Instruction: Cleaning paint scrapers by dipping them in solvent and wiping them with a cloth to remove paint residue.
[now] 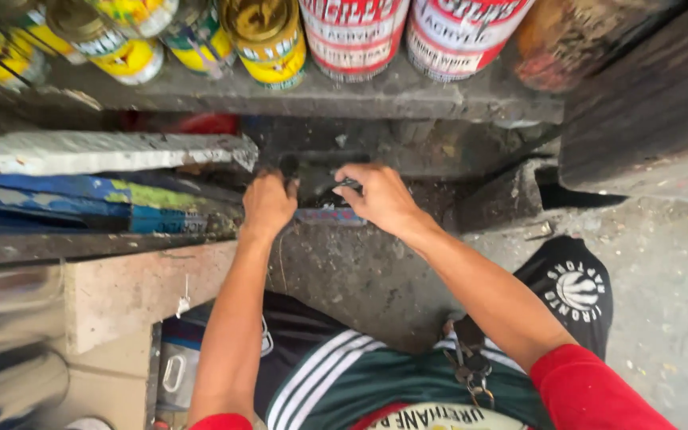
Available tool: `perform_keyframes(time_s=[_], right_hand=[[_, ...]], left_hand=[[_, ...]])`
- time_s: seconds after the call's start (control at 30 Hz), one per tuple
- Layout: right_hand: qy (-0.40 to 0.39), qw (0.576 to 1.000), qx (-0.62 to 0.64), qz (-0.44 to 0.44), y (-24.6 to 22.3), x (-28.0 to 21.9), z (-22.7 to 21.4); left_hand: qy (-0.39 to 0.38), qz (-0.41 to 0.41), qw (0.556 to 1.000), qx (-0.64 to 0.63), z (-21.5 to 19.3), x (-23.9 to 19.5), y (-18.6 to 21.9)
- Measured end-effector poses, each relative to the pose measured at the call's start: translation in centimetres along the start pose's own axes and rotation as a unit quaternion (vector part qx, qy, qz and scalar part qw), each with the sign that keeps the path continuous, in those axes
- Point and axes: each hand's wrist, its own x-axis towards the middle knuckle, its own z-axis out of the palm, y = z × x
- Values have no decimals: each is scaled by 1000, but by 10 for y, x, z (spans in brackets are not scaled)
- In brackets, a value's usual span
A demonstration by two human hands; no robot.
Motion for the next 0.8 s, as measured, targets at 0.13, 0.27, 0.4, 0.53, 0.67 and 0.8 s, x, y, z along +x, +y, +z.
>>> perform_keyframes(time_s=[0.13,0.27,0.4,0.53,0.67,0.8], right_hand=[[-7,996,-66,-63,1,2,5],[-29,996,-74,-45,-3,5,1],[-43,990,-119,-62,11,13,14],[-55,993,-86,-61,7,11,3],[-38,989,-110,-87,25,10,15],[-48,992,-100,-64,32,8,10]], left_hand=[[18,-1,1000,-20,5,-2,-3],[5,-13,1000,-14,-1,-11,6],[10,-8,1000,11,-7,-12,12],[7,-5,1000,21,-6,-15,21],[51,26,997,48,-8,-22,33],[50,48,989,131,1,-19,35]])
